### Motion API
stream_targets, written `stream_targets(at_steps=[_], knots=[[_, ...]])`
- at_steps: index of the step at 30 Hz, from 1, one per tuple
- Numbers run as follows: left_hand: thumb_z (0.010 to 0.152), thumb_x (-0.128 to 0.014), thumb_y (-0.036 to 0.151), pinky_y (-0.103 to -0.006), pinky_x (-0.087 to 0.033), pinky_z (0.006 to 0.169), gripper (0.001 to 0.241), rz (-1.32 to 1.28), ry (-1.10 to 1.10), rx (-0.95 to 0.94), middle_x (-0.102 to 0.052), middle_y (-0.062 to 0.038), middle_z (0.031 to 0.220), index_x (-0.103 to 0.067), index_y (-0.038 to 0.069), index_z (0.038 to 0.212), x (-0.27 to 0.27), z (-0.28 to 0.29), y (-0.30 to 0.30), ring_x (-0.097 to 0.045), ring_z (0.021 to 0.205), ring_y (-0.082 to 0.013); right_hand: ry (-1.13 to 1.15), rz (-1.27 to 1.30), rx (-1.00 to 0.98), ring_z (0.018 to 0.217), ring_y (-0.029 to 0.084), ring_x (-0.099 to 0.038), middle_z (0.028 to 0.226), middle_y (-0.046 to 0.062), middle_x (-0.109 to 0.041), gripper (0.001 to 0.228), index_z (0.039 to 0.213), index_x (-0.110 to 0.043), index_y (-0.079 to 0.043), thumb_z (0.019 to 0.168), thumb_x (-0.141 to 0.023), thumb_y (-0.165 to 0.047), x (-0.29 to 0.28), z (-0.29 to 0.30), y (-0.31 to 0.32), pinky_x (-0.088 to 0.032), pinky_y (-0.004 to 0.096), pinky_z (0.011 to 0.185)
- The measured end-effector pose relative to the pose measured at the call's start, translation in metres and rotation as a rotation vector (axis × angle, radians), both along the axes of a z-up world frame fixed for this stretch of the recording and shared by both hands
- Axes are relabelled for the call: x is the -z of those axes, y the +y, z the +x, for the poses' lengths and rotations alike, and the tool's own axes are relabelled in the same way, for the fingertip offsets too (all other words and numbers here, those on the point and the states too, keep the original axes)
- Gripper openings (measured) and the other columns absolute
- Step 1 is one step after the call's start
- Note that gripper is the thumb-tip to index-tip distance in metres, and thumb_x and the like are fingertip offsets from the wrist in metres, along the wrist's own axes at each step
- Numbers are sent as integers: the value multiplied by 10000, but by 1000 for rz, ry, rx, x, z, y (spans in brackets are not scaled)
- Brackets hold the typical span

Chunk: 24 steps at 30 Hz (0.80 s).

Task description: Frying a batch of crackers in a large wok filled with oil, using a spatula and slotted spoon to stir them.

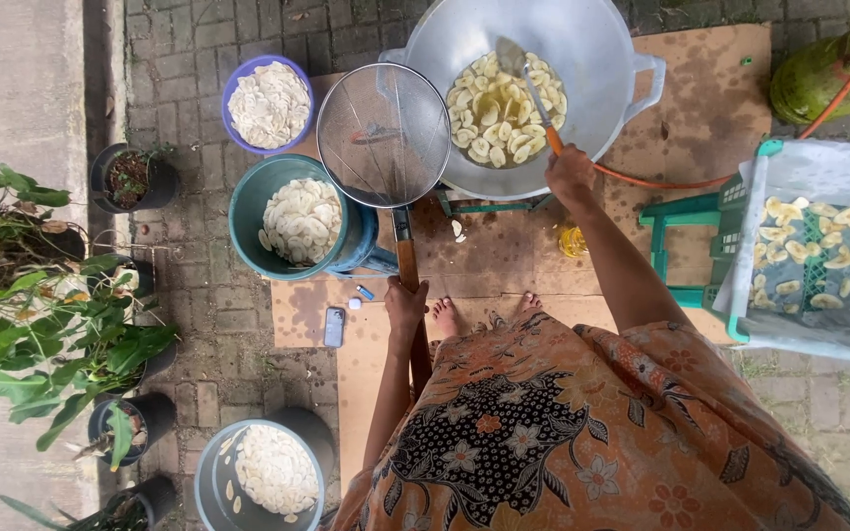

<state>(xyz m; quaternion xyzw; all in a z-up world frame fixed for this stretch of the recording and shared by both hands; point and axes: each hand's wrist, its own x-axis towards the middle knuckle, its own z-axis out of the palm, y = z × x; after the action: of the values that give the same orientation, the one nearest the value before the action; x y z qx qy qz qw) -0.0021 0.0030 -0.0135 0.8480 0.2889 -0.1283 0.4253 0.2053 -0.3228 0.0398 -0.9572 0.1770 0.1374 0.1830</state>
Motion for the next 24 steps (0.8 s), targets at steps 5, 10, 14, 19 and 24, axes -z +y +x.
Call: stream_targets(at_steps=[5,10,14,19,24], knots=[[762,-698,302,-354,-552,546,463,-12,-1,-2,-620,-97,540,-485,-4,1036,-13,-1,-4,-645,437,-231,-27,-139,3,838,380,-695,844,182,-653,324,990,-600,-14,973,-494,-320,63,19,-37,-583,463,674],[764,-698,296,-347,-550,544,458,-19,-5,-4,-619,-94,525,-488,-8,1035,-9,2,-2,-640,428,-230,-46,-144,58,828,367,-699,833,173,-652,303,985,-581,-10,982,-489,-299,51,5,-42,-577,443,673],[772,-696,290,-318,-528,492,449,-43,20,3,-609,-79,512,-463,9,1033,4,2,4,-628,407,-222,-3,-196,13,838,362,-700,837,154,-657,314,990,-567,-33,972,-494,-339,54,-11,-49,-571,455,679],[769,-698,252,-312,-539,465,447,-76,0,-14,-617,-105,539,-449,-8,1033,-18,4,1,-639,427,-223,-17,-197,50,799,358,-706,801,137,-658,323,973,-571,-45,964,-491,-357,75,-25,-62,-573,436,644],[777,-672,286,-297,-529,490,436,-70,35,47,-625,-67,503,-448,15,1036,-7,6,6,-635,408,-203,-16,-156,70,861,397,-693,841,165,-670,369,1022,-566,-40,963,-469,-391,93,-42,-68,-562,473,703]])
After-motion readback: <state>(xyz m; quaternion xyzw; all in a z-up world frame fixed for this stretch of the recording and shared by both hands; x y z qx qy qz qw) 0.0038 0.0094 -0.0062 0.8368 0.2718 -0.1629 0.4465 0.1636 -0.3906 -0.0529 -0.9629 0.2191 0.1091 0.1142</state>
